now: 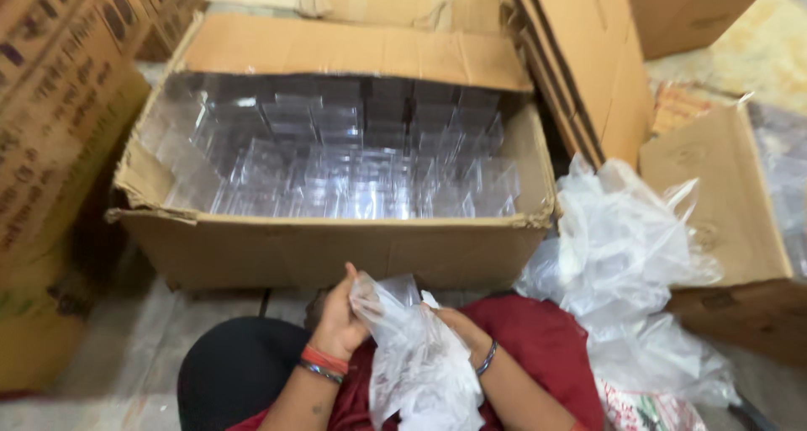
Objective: The person sits on the floor and repeatedly picks up clear plastic containers from a cardboard box. They place the containers into a white plastic bag, then put the bag into the box. The person continues this process, handling the containers and bags by hand.
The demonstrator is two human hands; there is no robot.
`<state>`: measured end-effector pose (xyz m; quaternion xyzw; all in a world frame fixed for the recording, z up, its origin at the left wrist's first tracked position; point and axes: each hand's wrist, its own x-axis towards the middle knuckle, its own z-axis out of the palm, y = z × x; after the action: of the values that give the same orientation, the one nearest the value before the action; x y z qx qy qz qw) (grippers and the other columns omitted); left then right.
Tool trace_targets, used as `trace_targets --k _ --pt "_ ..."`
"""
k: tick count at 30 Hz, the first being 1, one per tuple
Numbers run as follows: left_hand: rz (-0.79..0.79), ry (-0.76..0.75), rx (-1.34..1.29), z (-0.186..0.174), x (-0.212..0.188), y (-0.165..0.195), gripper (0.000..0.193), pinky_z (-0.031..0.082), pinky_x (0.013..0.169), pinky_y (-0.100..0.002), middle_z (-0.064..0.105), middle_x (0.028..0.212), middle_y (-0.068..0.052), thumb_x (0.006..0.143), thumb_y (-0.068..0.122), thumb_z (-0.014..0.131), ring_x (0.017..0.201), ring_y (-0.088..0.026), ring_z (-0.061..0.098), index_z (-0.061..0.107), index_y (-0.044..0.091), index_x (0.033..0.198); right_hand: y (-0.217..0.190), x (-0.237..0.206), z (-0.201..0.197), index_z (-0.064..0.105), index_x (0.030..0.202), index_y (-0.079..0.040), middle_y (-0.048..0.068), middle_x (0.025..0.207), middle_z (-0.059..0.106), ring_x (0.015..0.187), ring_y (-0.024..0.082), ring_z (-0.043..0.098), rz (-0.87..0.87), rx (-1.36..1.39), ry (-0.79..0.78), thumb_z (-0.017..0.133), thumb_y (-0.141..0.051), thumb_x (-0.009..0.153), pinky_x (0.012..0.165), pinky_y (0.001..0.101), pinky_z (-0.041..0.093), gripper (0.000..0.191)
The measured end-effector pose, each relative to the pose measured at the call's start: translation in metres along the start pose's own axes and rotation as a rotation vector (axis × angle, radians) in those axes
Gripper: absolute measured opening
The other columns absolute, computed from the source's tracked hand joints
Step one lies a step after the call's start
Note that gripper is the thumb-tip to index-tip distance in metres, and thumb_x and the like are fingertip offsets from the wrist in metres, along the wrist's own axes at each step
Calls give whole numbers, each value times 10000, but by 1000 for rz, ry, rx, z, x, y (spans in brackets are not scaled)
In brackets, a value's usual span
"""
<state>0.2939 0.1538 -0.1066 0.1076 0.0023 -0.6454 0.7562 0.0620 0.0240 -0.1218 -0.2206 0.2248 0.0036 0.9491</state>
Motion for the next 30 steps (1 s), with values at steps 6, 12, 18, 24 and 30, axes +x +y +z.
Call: trace_targets --k 6,12,18,24,30 --pt "80 380 183 -35 0 -10 167 590 829 -385 708 1045 -75 931 63 540 939 -215 700 652 54 1054 3 15 -24 677 1112 34 141 934 735 756 249 708 -144 -85 170 656 -73 953 693 412 598 193" --pt "434 480 1445 -41 -1 -38 91 525 731 -322 735 962 -80 894 8 682 817 -190 673 694 30 981 1 10 5 653 996 33 107 916 748 810 166 691 -698 -1012 796 725 -63 822 712 339 561 211" --pt "919 601 1669 -48 21 -30 204 537 742 -330 671 919 -114 851 -21 707 837 -210 652 632 39 1030 -9 35 12 659 1266 -41 171 998 734 792 214 697 -702 -1423 779 695 -108 897 740 330 549 377" --pt "262 669 595 -43 16 -22 205 496 605 -317 661 908 -39 872 25 661 748 -156 611 656 72 1071 -14 39 11 677 1235 -32 136 1119 756 981 176 717 -844 -1307 529 645 -32 911 870 288 547 325" --pt "322 383 781 -22 15 -15 340 463 644 -245 655 949 -24 860 -54 557 768 -101 556 659 39 1170 -26 15 33 659 1187 -6 98 1252 719 1092 156 671 -939 -1185 365 587 61 916 966 270 510 289"
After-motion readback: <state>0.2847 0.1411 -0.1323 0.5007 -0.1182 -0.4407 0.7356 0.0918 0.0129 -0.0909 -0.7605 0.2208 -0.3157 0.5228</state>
